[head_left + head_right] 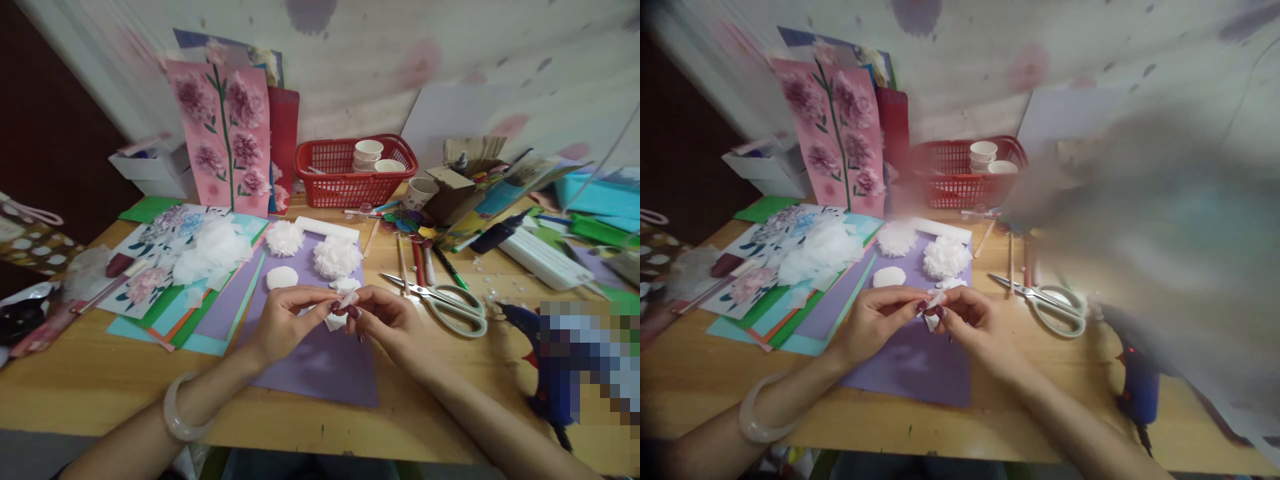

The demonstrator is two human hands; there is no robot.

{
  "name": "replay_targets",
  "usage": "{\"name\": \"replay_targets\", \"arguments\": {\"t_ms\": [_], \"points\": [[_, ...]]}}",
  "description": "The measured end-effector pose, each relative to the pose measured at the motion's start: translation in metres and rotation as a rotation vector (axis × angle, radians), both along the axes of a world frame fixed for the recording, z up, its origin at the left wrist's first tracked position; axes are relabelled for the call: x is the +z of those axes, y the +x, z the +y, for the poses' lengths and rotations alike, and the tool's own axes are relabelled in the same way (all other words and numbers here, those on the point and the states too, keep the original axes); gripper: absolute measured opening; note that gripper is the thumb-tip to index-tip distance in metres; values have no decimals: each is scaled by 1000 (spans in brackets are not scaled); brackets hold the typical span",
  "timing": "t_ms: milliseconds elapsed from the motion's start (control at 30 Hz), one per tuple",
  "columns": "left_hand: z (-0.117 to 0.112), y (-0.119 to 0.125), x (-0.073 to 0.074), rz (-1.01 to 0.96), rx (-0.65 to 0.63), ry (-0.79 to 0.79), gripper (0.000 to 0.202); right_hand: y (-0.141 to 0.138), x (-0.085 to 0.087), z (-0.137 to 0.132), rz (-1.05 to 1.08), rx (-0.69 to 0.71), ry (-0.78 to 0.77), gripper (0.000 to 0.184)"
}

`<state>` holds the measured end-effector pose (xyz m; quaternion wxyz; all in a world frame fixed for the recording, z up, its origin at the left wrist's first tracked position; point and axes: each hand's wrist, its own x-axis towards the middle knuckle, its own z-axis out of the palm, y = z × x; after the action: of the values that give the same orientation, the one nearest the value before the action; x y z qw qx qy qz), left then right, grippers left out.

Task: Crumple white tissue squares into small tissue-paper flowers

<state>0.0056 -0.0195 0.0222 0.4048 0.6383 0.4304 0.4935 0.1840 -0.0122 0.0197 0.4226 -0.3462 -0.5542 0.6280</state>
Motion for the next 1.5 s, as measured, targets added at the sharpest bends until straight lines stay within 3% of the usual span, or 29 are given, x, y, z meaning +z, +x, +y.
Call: {"name": "replay_targets", "arguments": {"t_ms": [933,1500], "points": [[0,4,-6,-153,-21,-100,6,0,-7,1,-13,-9,-16,20],[-2,3,-13,-125,-30,-100,6,0,-10,1,-122,-44,44,20]]}}
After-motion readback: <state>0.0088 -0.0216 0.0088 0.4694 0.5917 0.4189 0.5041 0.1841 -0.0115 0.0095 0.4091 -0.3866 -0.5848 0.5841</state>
